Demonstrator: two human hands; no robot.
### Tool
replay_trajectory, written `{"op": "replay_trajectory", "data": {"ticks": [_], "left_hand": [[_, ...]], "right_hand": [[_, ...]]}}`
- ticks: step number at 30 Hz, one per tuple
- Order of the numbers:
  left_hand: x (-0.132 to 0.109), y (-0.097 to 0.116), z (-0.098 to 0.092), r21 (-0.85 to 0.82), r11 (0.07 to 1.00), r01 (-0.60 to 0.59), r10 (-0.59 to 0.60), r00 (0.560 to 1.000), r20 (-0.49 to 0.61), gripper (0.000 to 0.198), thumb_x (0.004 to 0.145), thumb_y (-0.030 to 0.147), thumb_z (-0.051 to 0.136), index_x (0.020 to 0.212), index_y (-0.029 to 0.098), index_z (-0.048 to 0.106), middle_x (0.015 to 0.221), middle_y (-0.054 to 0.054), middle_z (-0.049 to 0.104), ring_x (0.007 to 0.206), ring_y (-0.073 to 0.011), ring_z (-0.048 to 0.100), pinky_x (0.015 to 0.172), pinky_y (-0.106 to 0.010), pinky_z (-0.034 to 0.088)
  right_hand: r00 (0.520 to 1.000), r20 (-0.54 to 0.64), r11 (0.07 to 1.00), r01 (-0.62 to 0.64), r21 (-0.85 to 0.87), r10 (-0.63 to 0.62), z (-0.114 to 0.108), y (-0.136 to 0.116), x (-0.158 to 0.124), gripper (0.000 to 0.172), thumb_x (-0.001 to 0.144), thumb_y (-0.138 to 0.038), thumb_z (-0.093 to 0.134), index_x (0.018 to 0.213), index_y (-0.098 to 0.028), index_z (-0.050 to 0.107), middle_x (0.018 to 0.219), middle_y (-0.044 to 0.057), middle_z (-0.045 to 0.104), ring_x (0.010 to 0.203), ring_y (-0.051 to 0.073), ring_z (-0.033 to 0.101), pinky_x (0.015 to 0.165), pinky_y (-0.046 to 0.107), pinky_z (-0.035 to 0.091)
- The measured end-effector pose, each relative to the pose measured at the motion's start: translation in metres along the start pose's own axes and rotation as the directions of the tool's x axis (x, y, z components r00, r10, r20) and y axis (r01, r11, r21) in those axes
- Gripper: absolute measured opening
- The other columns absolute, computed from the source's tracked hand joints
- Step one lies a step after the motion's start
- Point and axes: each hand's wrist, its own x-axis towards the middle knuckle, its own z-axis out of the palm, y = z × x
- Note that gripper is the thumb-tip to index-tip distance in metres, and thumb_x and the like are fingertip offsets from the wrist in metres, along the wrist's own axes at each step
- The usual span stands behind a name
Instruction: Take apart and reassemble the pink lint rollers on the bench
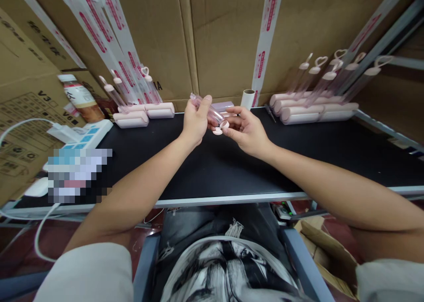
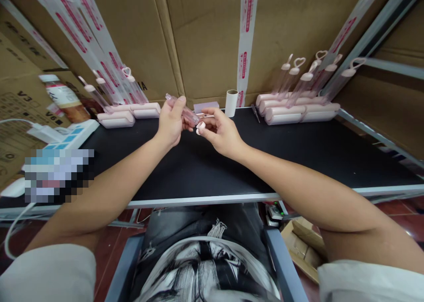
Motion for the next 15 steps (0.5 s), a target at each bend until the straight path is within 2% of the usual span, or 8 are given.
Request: {"op": "replay_trajectory", "data": {"ticks": [5,9,12,15], "left_hand": [[-0.0055,-0.0025,0.0022,0.007,0.997,-0.074,0.073,0.996,0.043,0.056,0.092,0.069,0.079,0.114,0.024,0.054,0.067,0.003,0.065,0.052,-0.0155,0.066,0.051,-0.026,0.050],[-0.0064,0.0017,0.0023,0.030,0.996,-0.083,0.082,0.995,0.056,0.047,0.092,0.064,0.080,0.098,0.023,0.056,0.063,0.003,0.064,0.051,-0.0142,0.065,0.048,-0.024,0.050],[-0.0053,0.0048,0.0009,0.023,0.997,-0.078,0.076,0.995,0.071,0.037,0.093,0.051,0.079,0.087,0.023,0.056,0.063,0.002,0.066,0.052,-0.0136,0.064,0.047,-0.023,0.051],[-0.0043,0.0045,-0.0009,0.026,0.997,-0.066,0.064,0.995,0.074,0.031,0.092,0.043,0.080,0.083,0.021,0.059,0.062,0.002,0.066,0.050,-0.0124,0.063,0.046,-0.022,0.051]], "right_hand": [[1.000,-0.017,0.999,0.010,-0.041,-0.011,-0.0018,0.0026,-0.0005,0.069,0.083,-0.072,0.085,0.126,-0.027,0.054,0.116,0.009,0.081,0.106,0.026,0.079,0.100,0.044,0.060],[0.999,-0.034,1.000,0.023,-0.004,-0.024,-0.0038,0.0054,0.0031,0.070,0.080,-0.071,0.088,0.124,-0.027,0.057,0.122,0.009,0.080,0.109,0.025,0.077,0.101,0.042,0.061],[0.997,0.002,0.997,-0.083,0.010,0.083,-0.0042,0.0071,0.0055,0.069,0.075,-0.081,0.086,0.109,-0.023,0.067,0.101,0.007,0.077,0.093,0.023,0.076,0.085,0.039,0.065],[0.990,0.039,0.988,-0.131,-0.077,0.134,-0.0056,0.0082,0.0052,0.069,0.080,-0.088,0.076,0.095,-0.021,0.070,0.077,0.002,0.066,0.067,0.019,0.066,0.062,0.034,0.060]]}}
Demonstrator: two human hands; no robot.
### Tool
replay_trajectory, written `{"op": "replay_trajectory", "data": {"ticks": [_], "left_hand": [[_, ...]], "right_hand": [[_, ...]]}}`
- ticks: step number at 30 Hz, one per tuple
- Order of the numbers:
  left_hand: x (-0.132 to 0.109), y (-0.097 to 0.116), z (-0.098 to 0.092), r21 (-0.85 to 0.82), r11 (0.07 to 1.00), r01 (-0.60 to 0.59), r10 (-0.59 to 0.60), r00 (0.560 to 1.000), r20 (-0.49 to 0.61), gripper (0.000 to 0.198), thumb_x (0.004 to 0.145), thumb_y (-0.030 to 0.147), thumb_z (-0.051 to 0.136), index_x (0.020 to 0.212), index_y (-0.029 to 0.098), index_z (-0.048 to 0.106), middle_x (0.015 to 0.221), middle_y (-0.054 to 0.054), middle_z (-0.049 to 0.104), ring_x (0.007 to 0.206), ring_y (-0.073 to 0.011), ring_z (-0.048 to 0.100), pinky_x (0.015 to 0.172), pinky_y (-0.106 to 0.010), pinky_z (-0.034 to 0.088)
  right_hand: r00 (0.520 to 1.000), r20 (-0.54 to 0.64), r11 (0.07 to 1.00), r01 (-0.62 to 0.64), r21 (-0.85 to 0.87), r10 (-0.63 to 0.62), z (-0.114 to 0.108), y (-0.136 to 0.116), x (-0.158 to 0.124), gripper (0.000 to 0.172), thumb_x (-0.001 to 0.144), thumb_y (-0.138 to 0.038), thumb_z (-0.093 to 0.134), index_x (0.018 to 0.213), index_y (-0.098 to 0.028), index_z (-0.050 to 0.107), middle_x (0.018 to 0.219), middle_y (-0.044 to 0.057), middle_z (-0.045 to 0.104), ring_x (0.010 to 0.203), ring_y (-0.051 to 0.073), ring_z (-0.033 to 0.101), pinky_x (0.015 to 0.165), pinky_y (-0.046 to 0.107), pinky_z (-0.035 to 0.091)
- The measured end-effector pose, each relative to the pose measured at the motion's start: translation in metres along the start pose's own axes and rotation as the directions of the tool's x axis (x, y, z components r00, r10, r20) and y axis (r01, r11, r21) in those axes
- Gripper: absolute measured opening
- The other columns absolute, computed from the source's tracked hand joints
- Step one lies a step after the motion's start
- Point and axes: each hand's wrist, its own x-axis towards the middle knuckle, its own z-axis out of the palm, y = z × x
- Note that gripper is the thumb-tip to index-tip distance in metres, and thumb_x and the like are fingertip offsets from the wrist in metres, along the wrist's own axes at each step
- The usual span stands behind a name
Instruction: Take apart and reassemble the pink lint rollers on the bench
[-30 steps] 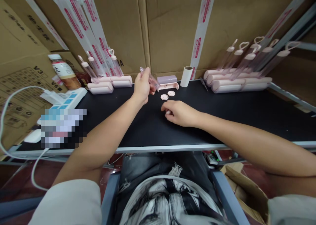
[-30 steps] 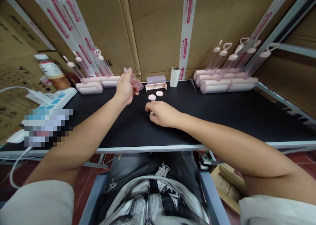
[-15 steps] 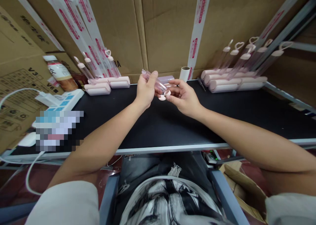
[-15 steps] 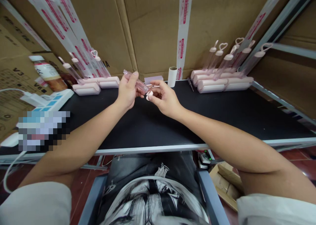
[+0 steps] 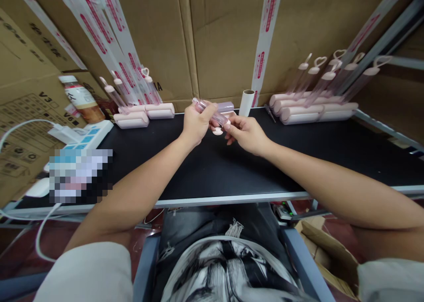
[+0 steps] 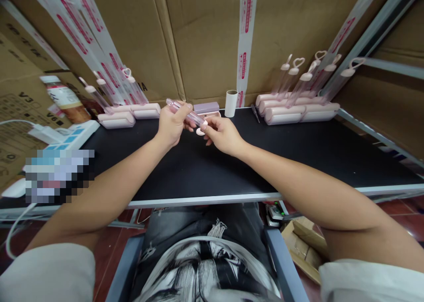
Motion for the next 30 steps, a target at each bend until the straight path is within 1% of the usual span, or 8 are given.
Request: {"op": "replay_trajectory", "data": {"ticks": [2,6,10,12,20,26,28,30], "left_hand": [[0.000,-0.001,-0.001,-0.018,1.000,0.006,-0.006,1.000,0.000,0.030,0.091,0.042,0.081,0.083,0.020,0.061,0.064,0.001,0.067,0.051,-0.0123,0.064,0.046,-0.021,0.051],[-0.001,-0.002,0.001,-0.086,0.996,0.036,-0.033,0.999,0.033,0.032,0.090,0.043,0.083,0.088,0.019,0.062,0.071,-0.001,0.072,0.055,-0.0127,0.069,0.047,-0.020,0.053],[-0.002,-0.002,0.006,-0.077,0.997,0.025,-0.023,0.999,0.023,0.022,0.091,0.032,0.078,0.086,0.018,0.063,0.067,0.001,0.071,0.050,-0.0114,0.067,0.044,-0.019,0.050],[-0.003,-0.002,0.008,-0.082,0.997,0.016,-0.016,1.000,-0.002,0.018,0.092,0.028,0.075,0.085,0.018,0.062,0.063,0.002,0.068,0.046,-0.0111,0.064,0.042,-0.019,0.049],[-0.010,-0.005,0.018,-0.248,0.967,0.056,-0.066,0.997,-0.032,0.021,0.096,0.031,0.072,0.085,0.020,0.058,0.062,0.004,0.065,0.046,-0.0092,0.061,0.044,-0.019,0.051],[-0.014,-0.006,0.028,-0.317,0.944,0.090,-0.104,0.994,-0.027,0.024,0.101,0.037,0.069,0.087,0.019,0.060,0.065,0.004,0.065,0.048,-0.0070,0.059,0.047,-0.017,0.050],[-0.015,-0.007,0.029,-0.326,0.940,0.106,-0.117,0.993,-0.016,0.023,0.102,0.036,0.068,0.088,0.020,0.059,0.065,0.004,0.065,0.048,-0.0068,0.058,0.047,-0.017,0.049],[-0.015,-0.008,0.028,-0.321,0.939,0.120,-0.124,0.992,0.006,0.022,0.102,0.036,0.066,0.089,0.020,0.058,0.066,0.004,0.065,0.048,-0.0069,0.058,0.048,-0.017,0.049]], "right_hand": [[0.998,-0.025,0.994,0.054,-0.093,-0.057,-0.002,0.000,-0.002,0.066,0.087,-0.084,0.072,0.098,-0.020,0.071,0.075,0.000,0.064,0.060,0.016,0.061,0.057,0.032,0.054],[0.975,-0.091,0.930,0.161,-0.330,-0.201,-0.006,-0.002,-0.005,0.055,0.101,-0.070,0.063,0.111,-0.018,0.076,0.084,0.003,0.071,0.066,0.017,0.061,0.065,0.032,0.048],[0.910,-0.070,0.787,0.314,-0.531,-0.410,-0.008,-0.002,-0.005,0.052,0.106,-0.063,0.056,0.102,-0.017,0.079,0.082,0.007,0.072,0.073,0.020,0.062,0.070,0.034,0.045],[0.890,-0.048,0.751,0.353,-0.558,-0.454,-0.008,-0.001,-0.005,0.055,0.107,-0.065,0.053,0.099,-0.017,0.079,0.082,0.008,0.072,0.073,0.021,0.061,0.070,0.034,0.046],[0.928,-0.096,0.854,0.287,-0.435,-0.361,-0.004,-0.005,-0.008,0.065,0.104,-0.077,0.053,0.112,-0.018,0.079,0.087,0.008,0.075,0.080,0.024,0.069,0.072,0.036,0.049],[0.909,-0.217,0.868,0.236,-0.438,-0.356,0.005,-0.002,-0.011,0.065,0.106,-0.078,0.047,0.110,-0.019,0.074,0.087,0.010,0.073,0.079,0.025,0.067,0.068,0.036,0.050],[0.921,-0.207,0.879,0.219,-0.423,-0.329,0.005,-0.002,-0.011,0.067,0.103,-0.081,0.048,0.110,-0.020,0.073,0.082,0.009,0.071,0.077,0.024,0.068,0.064,0.035,0.049],[0.950,-0.190,0.928,0.177,-0.328,-0.248,0.005,-0.003,-0.010,0.069,0.099,-0.087,0.051,0.107,-0.021,0.071,0.069,0.004,0.064,0.063,0.021,0.063,0.055,0.032,0.047]]}}
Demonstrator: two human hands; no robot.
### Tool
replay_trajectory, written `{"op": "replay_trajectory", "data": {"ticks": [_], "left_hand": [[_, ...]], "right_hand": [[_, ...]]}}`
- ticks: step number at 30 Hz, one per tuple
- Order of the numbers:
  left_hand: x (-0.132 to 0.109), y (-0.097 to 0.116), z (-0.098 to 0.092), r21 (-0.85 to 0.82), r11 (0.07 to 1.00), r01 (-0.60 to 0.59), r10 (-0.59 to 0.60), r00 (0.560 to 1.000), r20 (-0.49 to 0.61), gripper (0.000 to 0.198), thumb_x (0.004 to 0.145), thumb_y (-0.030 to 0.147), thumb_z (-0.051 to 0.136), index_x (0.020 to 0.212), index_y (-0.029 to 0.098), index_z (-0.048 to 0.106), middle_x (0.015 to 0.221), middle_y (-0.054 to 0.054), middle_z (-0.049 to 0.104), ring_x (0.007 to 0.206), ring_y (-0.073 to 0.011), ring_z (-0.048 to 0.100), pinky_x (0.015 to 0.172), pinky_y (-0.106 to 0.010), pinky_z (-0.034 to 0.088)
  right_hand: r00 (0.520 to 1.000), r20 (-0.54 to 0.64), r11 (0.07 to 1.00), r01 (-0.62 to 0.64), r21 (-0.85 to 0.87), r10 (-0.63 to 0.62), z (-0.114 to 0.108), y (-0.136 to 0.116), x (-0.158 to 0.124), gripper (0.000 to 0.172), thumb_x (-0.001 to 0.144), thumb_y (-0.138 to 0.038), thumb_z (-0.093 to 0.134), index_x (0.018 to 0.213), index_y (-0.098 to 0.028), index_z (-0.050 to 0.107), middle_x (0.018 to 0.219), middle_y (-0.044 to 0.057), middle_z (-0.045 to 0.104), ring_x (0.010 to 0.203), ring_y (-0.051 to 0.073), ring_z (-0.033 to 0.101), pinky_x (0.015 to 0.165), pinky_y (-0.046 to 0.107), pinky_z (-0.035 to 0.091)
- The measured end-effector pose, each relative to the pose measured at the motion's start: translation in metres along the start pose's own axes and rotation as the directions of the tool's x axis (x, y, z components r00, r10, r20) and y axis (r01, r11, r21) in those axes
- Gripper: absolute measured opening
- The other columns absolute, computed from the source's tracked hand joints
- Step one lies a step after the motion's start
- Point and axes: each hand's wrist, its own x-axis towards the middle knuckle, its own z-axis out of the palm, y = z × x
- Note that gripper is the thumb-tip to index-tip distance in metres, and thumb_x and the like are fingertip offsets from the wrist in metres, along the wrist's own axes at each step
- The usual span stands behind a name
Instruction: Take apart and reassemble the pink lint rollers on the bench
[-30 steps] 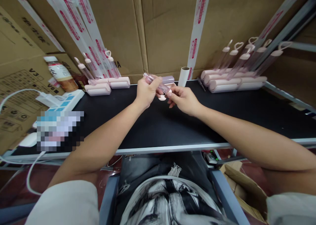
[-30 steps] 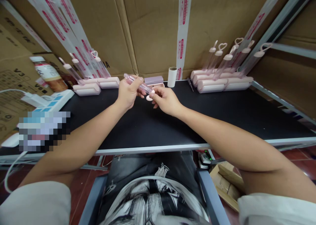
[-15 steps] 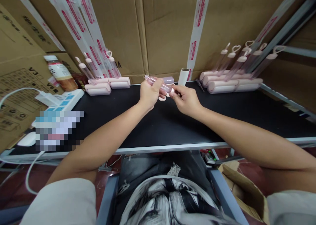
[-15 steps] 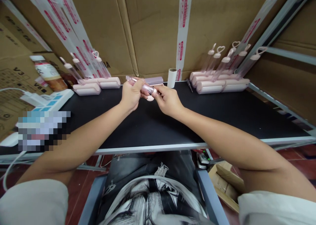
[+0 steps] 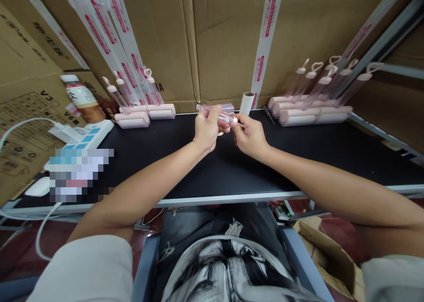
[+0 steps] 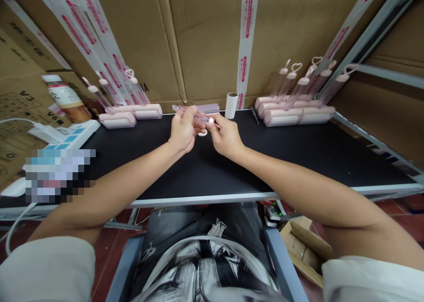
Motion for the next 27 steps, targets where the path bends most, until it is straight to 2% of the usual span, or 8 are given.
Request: {"op": "replay_trajectory", "data": {"ticks": [4,7,12,14,16,20,23,27], "left_hand": [[0.008,0.002,-0.008,0.091,0.996,0.005,-0.011,0.998,0.060,0.023,0.102,0.037,0.064,0.088,0.021,0.055,0.068,0.003,0.068,0.046,-0.0081,0.056,0.045,-0.019,0.045],[0.020,0.005,-0.017,0.268,0.962,-0.041,0.010,0.993,0.115,0.026,0.103,0.040,0.065,0.088,0.021,0.055,0.068,0.002,0.065,0.046,-0.0087,0.052,0.047,-0.021,0.043],[0.032,0.015,-0.037,0.682,0.704,-0.198,0.130,0.980,0.151,0.021,0.100,0.040,0.066,0.097,0.022,0.056,0.082,-0.001,0.067,0.072,-0.0152,0.064,0.067,-0.026,0.050],[0.031,0.022,-0.044,0.819,0.521,-0.239,-0.040,0.952,0.303,0.020,0.095,0.039,0.067,0.098,0.022,0.058,0.086,-0.002,0.069,0.075,-0.0176,0.064,0.067,-0.028,0.047],[0.026,0.030,-0.048,0.884,0.327,-0.335,-0.278,0.860,0.428,0.021,0.091,0.042,0.066,0.091,0.022,0.059,0.083,-0.002,0.068,0.071,-0.0182,0.062,0.065,-0.030,0.043],[0.015,0.044,-0.042,0.864,0.036,-0.501,-0.561,0.706,0.433,0.040,0.085,0.061,0.073,0.081,0.023,0.060,0.073,-0.001,0.067,0.063,-0.0192,0.059,0.061,-0.033,0.036],[0.013,0.045,-0.040,0.876,0.003,-0.482,-0.633,0.677,0.375,0.042,0.077,0.061,0.083,0.082,0.025,0.063,0.065,0.001,0.067,0.054,-0.0180,0.058,0.058,-0.032,0.034],[0.021,0.038,-0.052,0.903,0.087,-0.422,-0.616,0.689,0.381,0.039,0.068,0.054,0.090,0.072,0.027,0.062,0.056,0.004,0.064,0.042,-0.0179,0.055,0.049,-0.030,0.030]], "right_hand": [[0.928,0.261,0.881,-0.345,0.324,0.267,0.000,-0.003,0.006,0.072,0.079,-0.095,0.069,0.085,-0.024,0.061,0.066,-0.001,0.060,0.041,0.012,0.045,0.037,0.030,0.041],[0.848,0.425,0.822,-0.469,0.322,0.317,-0.004,0.003,0.015,0.074,0.078,-0.094,0.070,0.087,-0.021,0.067,0.084,0.008,0.074,0.049,0.015,0.057,0.039,0.031,0.048],[0.998,0.033,0.994,-0.050,-0.099,0.053,-0.035,0.052,0.046,0.046,0.102,-0.060,0.059,0.119,-0.021,0.077,0.114,0.013,0.080,0.085,0.026,0.074,0.073,0.041,0.065],[0.996,-0.069,0.950,0.024,-0.311,-0.048,-0.053,0.076,0.060,0.045,0.098,-0.042,0.061,0.136,-0.019,0.073,0.137,0.017,0.075,0.112,0.033,0.074,0.100,0.054,0.062],[0.998,-0.028,0.896,0.045,-0.441,-0.064,-0.067,0.095,0.071,0.061,0.093,-0.030,0.063,0.153,-0.019,0.063,0.158,0.020,0.063,0.144,0.040,0.061,0.121,0.062,0.048],[0.990,0.113,0.826,-0.010,-0.564,0.089,-0.073,0.111,0.080,0.087,0.091,-0.023,0.064,0.173,-0.013,0.036,0.183,0.026,0.026,0.172,0.041,0.023,0.137,0.065,0.021],[0.981,0.145,0.814,-0.023,-0.580,0.131,-0.066,0.113,0.078,0.088,0.091,-0.022,0.066,0.172,-0.012,0.034,0.183,0.027,0.024,0.173,0.040,0.021,0.137,0.063,0.021],[1.000,0.013,0.847,-0.009,-0.531,0.019,-0.060,0.117,0.077,0.063,0.088,-0.024,0.070,0.149,-0.013,0.058,0.162,0.026,0.053,0.152,0.040,0.052,0.129,0.058,0.040]]}}
